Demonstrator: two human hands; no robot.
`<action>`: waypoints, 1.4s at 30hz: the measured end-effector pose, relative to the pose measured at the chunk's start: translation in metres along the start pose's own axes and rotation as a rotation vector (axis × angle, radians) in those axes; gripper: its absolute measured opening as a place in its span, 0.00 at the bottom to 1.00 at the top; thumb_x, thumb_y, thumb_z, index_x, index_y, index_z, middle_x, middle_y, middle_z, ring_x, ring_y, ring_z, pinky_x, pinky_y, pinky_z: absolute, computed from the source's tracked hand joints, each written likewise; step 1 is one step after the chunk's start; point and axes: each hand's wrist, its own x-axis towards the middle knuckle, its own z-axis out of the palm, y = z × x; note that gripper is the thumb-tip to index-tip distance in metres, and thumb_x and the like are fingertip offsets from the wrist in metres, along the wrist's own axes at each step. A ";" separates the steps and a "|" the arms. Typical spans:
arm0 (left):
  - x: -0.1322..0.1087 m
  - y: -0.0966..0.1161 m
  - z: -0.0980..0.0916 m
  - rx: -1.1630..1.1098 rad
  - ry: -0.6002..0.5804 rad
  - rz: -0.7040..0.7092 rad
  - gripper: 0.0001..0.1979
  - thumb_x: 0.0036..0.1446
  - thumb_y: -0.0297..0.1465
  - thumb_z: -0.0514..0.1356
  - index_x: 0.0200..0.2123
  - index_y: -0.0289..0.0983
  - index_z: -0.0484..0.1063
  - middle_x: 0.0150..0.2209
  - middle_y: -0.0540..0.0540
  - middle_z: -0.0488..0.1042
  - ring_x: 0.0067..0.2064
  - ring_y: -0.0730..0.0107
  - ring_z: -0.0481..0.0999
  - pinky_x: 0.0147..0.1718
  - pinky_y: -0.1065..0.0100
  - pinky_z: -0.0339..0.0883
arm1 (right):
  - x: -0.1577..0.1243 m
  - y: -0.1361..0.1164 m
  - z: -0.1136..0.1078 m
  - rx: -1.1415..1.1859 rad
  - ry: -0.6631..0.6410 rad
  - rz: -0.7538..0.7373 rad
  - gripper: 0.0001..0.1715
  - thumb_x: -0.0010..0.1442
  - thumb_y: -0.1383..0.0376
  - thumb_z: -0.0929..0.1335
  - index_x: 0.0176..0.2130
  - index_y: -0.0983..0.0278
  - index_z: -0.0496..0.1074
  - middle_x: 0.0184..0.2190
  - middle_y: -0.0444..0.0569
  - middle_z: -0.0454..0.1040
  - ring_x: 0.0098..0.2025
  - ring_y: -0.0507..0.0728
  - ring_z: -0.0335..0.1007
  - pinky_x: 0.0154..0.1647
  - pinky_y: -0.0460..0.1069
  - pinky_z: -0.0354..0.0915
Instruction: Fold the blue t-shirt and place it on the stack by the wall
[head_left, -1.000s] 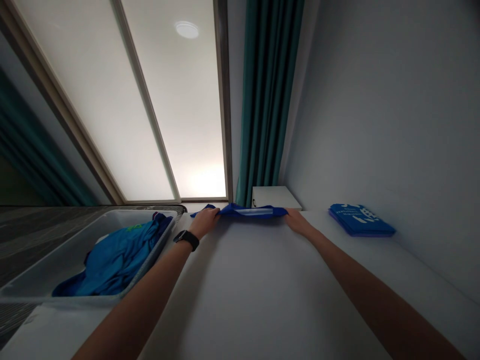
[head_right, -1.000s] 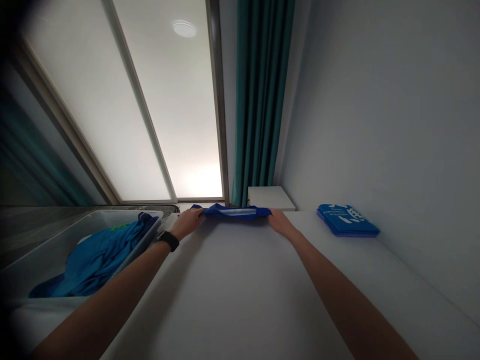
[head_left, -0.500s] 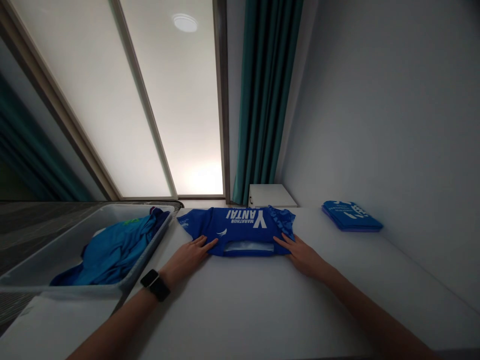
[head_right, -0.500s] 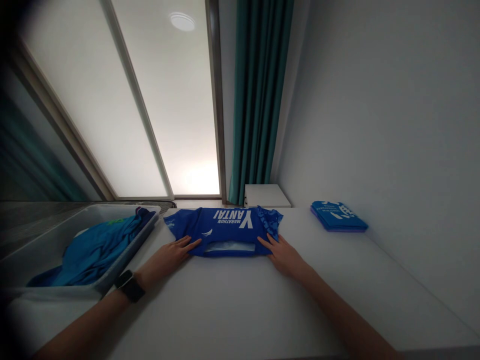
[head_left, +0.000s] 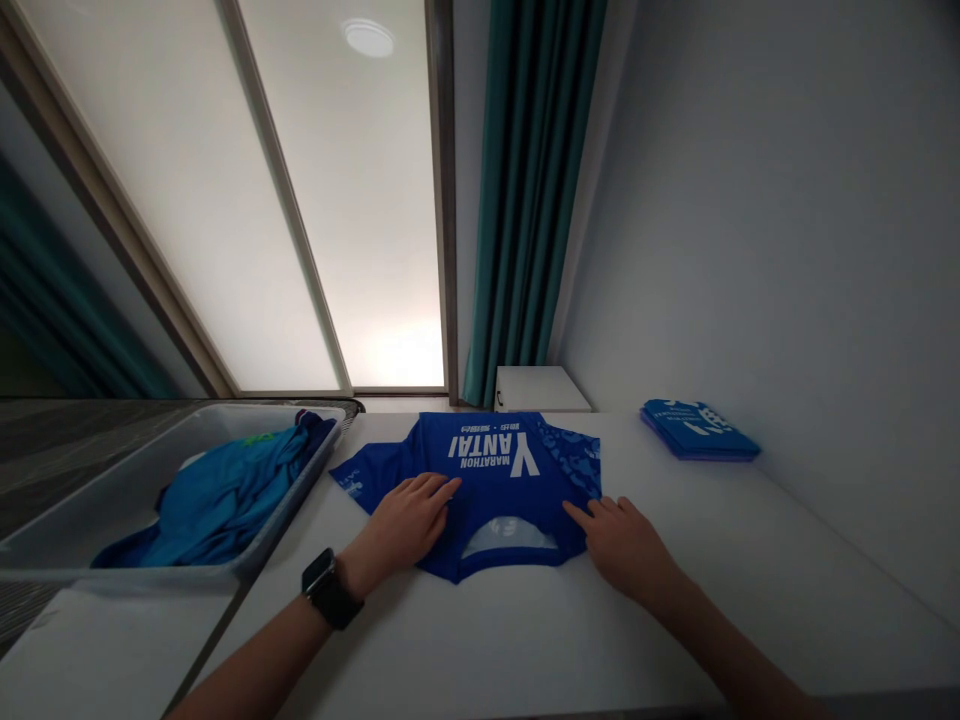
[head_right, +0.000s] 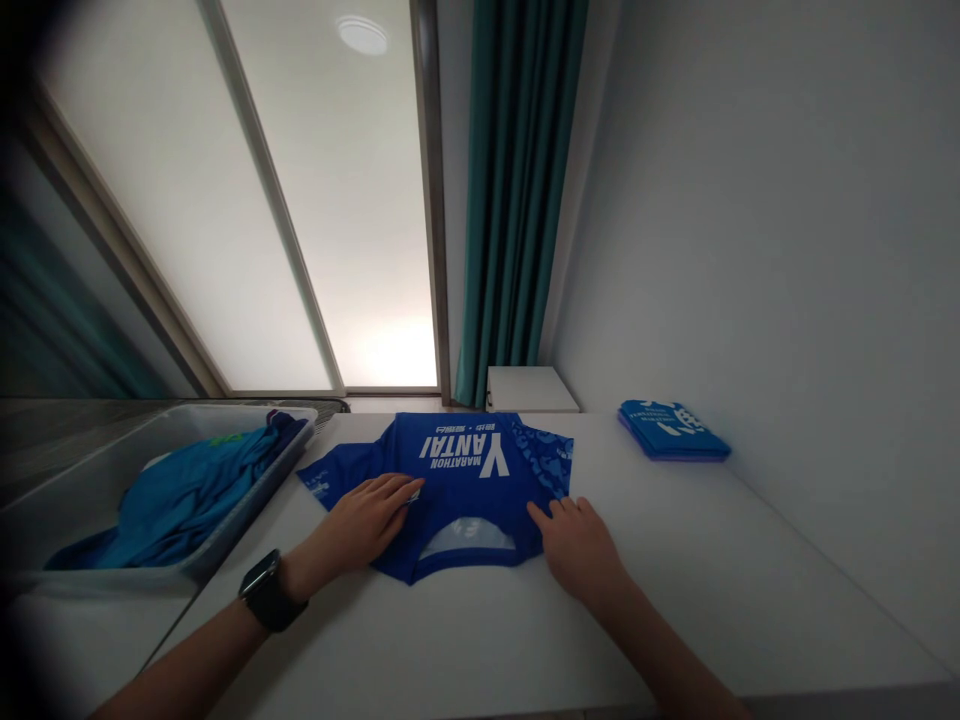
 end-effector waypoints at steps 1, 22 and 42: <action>0.009 -0.003 0.006 -0.011 0.025 0.006 0.24 0.66 0.34 0.50 0.64 0.43 0.61 0.61 0.42 0.68 0.61 0.56 0.67 0.58 0.54 0.63 | 0.004 -0.002 -0.005 0.026 -0.007 0.004 0.29 0.62 0.73 0.58 0.59 0.61 0.70 0.43 0.60 0.77 0.47 0.66 0.71 0.50 0.60 0.61; 0.033 -0.015 0.058 -0.016 -0.021 -0.269 0.30 0.66 0.47 0.46 0.67 0.44 0.55 0.69 0.42 0.52 0.70 0.40 0.44 0.61 0.30 0.36 | 0.094 -0.009 0.031 0.318 -0.055 0.248 0.37 0.68 0.46 0.53 0.69 0.57 0.49 0.71 0.56 0.42 0.72 0.69 0.30 0.64 0.74 0.28; 0.018 -0.045 0.025 0.074 0.187 -0.374 0.21 0.67 0.34 0.48 0.59 0.37 0.66 0.54 0.39 0.73 0.55 0.54 0.69 0.52 0.56 0.61 | 0.045 -0.033 0.038 0.286 0.016 0.187 0.37 0.68 0.49 0.54 0.69 0.63 0.52 0.70 0.56 0.48 0.72 0.65 0.36 0.69 0.65 0.33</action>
